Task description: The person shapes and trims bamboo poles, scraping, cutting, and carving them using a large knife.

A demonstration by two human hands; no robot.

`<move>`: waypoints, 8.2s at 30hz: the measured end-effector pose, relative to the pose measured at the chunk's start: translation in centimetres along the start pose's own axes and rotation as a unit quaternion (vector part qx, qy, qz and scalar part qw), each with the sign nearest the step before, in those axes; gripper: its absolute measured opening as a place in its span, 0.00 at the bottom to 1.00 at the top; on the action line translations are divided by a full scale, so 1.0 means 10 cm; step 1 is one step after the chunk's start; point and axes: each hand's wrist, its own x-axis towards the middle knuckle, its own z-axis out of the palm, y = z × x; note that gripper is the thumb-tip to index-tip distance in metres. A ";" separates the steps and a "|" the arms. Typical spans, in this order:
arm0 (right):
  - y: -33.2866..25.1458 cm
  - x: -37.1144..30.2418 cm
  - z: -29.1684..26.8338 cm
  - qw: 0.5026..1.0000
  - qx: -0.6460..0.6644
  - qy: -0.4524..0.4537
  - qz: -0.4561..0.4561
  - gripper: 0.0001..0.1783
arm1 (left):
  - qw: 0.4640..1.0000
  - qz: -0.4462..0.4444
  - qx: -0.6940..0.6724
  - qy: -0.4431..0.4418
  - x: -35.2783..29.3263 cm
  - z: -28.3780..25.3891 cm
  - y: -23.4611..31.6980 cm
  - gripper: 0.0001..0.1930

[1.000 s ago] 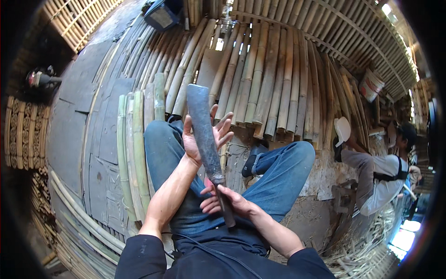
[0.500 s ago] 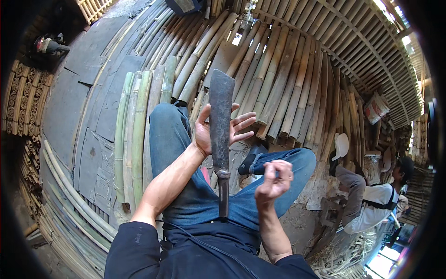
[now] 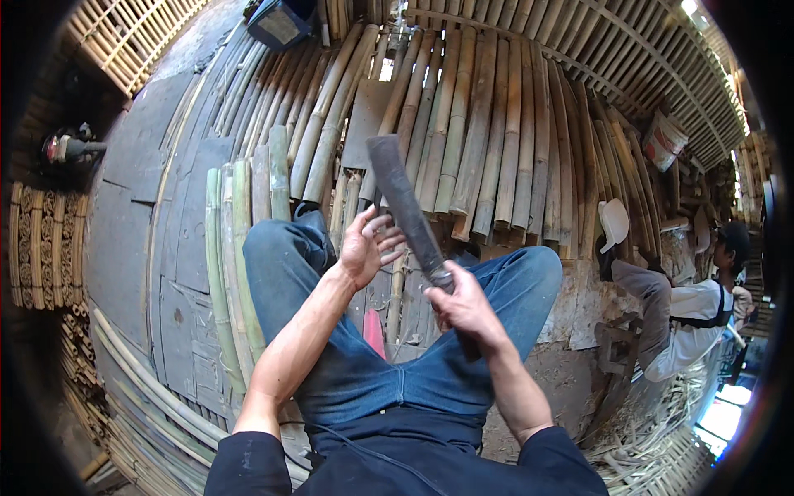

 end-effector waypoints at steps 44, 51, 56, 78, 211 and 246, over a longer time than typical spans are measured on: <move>-0.19 0.80 -1.46 0.968 0.159 0.141 0.134 0.15 | 0.875 0.103 0.472 0.011 2.55 -1.60 -0.17 0.26; -0.02 0.73 -1.44 0.967 0.130 0.179 0.122 0.16 | 0.967 0.070 0.244 -0.001 1.18 -0.78 0.76 0.47; 0.15 0.67 -1.39 0.974 0.058 0.194 0.105 0.17 | 0.920 0.208 0.317 0.098 0.11 -0.24 1.37 0.40; 0.45 0.34 -0.58 0.942 -0.303 0.068 0.127 0.19 | 0.473 0.772 0.195 0.376 -3.73 0.31 1.42 0.32; -0.97 -1.15 0.31 0.903 -0.280 0.075 -0.319 0.35 | 0.407 0.816 0.264 0.314 -1.92 1.40 2.07 0.31; -0.11 -0.19 0.62 0.983 -0.001 0.173 -0.068 0.19 | 0.481 0.789 0.245 0.293 -2.26 0.82 2.02 0.24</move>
